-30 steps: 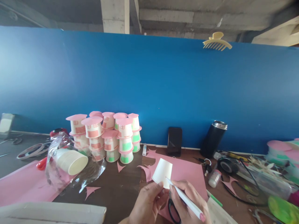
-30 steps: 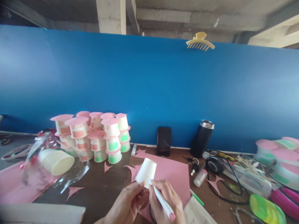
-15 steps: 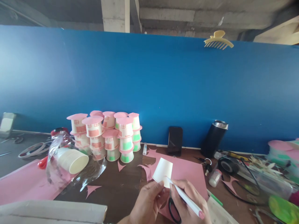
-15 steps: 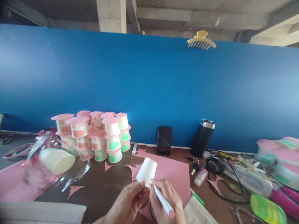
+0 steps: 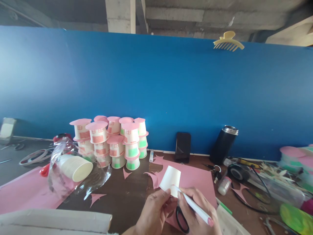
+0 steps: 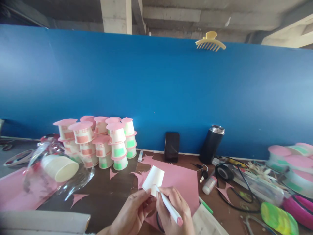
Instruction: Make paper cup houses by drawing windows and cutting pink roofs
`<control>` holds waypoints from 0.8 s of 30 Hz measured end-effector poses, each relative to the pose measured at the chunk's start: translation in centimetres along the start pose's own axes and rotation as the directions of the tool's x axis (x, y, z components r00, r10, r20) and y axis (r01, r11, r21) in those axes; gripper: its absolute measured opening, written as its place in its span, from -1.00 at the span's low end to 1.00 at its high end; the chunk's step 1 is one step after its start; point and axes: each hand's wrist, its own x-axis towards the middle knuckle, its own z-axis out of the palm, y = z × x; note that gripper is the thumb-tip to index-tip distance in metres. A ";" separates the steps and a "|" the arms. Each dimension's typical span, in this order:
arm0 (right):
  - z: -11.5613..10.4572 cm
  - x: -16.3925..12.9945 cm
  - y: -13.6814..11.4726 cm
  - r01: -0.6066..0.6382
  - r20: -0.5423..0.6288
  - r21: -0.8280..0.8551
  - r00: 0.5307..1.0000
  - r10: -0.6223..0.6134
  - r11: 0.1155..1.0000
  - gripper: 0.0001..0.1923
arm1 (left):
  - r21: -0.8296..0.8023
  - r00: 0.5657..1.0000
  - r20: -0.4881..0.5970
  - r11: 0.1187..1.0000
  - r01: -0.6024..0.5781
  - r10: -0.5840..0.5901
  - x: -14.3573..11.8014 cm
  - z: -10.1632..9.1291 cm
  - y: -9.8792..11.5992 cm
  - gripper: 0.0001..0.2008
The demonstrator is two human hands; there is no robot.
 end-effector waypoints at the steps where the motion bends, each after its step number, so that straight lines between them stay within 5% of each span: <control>1: 0.0 0.0 0.0 0.002 0.002 0.000 1.000 -0.002 1.000 -0.92 | 0.004 1.000 0.000 1.000 -0.001 0.001 0.0 0.0 0.0 -0.77; 24: 0.3 -0.4 -0.4 -0.019 0.028 0.003 0.999 0.019 1.000 -0.93 | 0.040 0.999 0.015 0.999 -0.035 0.035 0.1 -0.3 0.1 -0.83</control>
